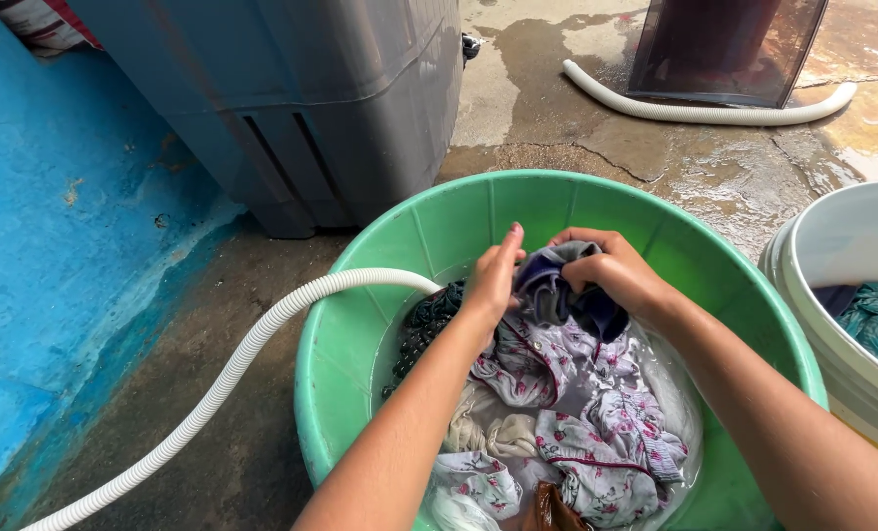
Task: Hand-wash and rinse various items of clothing in buckets of water.
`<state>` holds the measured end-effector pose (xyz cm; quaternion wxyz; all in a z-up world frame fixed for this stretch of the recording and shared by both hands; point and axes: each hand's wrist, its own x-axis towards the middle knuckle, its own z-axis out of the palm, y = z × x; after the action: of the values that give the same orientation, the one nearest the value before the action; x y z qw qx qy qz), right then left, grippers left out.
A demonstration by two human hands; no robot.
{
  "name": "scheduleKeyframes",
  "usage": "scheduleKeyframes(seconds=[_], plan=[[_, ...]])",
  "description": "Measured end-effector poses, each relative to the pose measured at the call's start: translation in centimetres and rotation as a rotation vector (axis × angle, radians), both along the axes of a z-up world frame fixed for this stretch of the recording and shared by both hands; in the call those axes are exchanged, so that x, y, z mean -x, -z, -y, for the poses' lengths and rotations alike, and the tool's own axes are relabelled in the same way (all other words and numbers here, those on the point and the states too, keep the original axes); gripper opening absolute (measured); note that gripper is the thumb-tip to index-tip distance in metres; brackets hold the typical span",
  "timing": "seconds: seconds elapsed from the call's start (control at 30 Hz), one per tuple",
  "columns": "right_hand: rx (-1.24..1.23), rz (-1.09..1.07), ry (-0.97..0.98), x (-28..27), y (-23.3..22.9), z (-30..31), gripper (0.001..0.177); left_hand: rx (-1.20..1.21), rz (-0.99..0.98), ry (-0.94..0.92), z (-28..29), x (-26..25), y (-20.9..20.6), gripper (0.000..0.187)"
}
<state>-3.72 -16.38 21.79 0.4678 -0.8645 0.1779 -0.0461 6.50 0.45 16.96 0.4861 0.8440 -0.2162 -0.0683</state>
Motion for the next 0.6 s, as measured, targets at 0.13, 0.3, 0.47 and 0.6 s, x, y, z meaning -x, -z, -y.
scheduleKeyframes(seconds=[0.13, 0.3, 0.47, 0.6], plan=[[-0.377, 0.165, -0.157, -0.2, 0.6, -0.9, 0.057, 0.275, -0.837, 0.152, -0.5, 2.2, -2.5, 0.074], [-0.006, 0.134, -0.179, -0.8, 3.0, -1.4, 0.068, 0.349, -0.938, 0.176, -0.1, 3.4, -3.0, 0.066], [-0.112, 0.183, -0.36, 0.4, 1.2, -4.4, 0.128, 0.447, -0.327, -0.064, 0.5, 4.1, -2.0, 0.044], [-0.481, 0.073, -0.234, 0.5, 1.7, -4.2, 0.131, 0.424, 0.025, -0.105, 0.7, 4.7, -3.2, 0.034]])
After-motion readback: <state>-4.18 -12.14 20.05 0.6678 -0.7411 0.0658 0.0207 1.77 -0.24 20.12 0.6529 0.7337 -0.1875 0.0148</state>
